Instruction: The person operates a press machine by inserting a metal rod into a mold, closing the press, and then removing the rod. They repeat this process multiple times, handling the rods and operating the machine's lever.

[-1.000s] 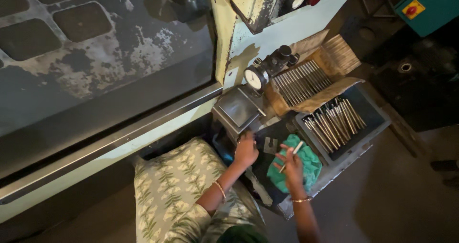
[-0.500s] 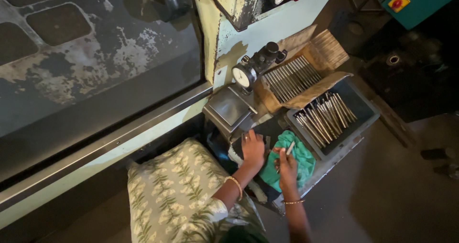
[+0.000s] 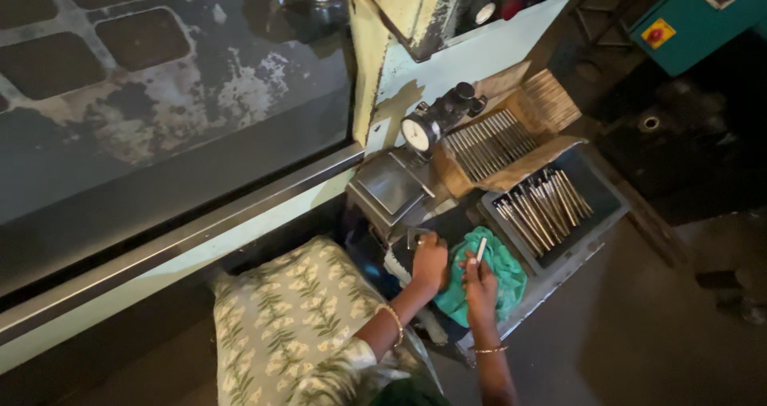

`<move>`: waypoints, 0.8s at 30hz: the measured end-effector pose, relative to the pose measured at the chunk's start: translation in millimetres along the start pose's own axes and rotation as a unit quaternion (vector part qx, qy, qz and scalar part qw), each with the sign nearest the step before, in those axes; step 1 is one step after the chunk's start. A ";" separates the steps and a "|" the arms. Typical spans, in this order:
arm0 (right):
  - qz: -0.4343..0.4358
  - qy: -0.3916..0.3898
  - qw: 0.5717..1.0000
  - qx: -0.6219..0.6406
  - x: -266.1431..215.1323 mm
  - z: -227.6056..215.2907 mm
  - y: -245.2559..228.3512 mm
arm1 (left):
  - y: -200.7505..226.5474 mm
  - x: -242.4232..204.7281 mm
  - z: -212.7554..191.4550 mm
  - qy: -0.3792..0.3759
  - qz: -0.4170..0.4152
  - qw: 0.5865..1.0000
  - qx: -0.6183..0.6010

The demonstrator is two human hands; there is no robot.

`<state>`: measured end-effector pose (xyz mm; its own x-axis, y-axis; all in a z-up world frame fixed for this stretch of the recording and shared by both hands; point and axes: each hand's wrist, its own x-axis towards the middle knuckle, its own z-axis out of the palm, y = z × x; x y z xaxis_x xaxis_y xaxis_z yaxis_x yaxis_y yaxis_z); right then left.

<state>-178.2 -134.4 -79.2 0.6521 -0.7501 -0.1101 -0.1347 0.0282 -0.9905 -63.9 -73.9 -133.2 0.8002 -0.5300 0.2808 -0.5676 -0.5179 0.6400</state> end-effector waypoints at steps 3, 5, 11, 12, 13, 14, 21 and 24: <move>-0.137 -0.021 0.979 -0.151 -5.7 -1.3 0.1 | -12.8 -26.7 -17.2 -0.011 0.005 0.992 -0.126; -0.205 -0.023 0.951 -0.232 -6.7 4.3 -4.2 | -23.8 -34.3 -34.0 -0.008 -0.048 0.976 -0.212; -0.174 -0.097 0.976 -0.082 -27.5 59.1 -19.3 | -70.0 -51.4 -96.0 0.035 -0.259 0.781 -0.568; -0.172 -0.113 0.975 -0.084 -34.8 68.3 -25.0 | -74.6 -57.9 -108.1 0.039 -0.281 0.754 -0.592; -0.169 -0.130 0.973 -0.087 -43.0 77.9 -31.7 | -78.5 -64.5 -120.7 0.043 -0.301 0.726 -0.616; -0.156 -0.154 0.972 -0.083 -51.3 87.0 -39.6 | -81.1 -70.4 -133.1 0.049 -0.321 0.697 -0.639; -0.315 -0.246 0.904 -0.150 -97.2 137.1 -116.8 | -77.9 -89.4 -203.0 0.092 -0.350 0.694 -0.622; -0.331 -0.263 0.893 -0.158 -105.1 149.0 -140.0 | -74.4 -91.9 -227.6 0.116 -0.343 0.677 -0.641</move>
<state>-116.6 38.9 58.7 0.9156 -0.1183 0.3843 0.2597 -0.5555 -0.7899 -51.1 166.2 -43.9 0.8835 -0.2632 -0.3874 0.4684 0.4979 0.7299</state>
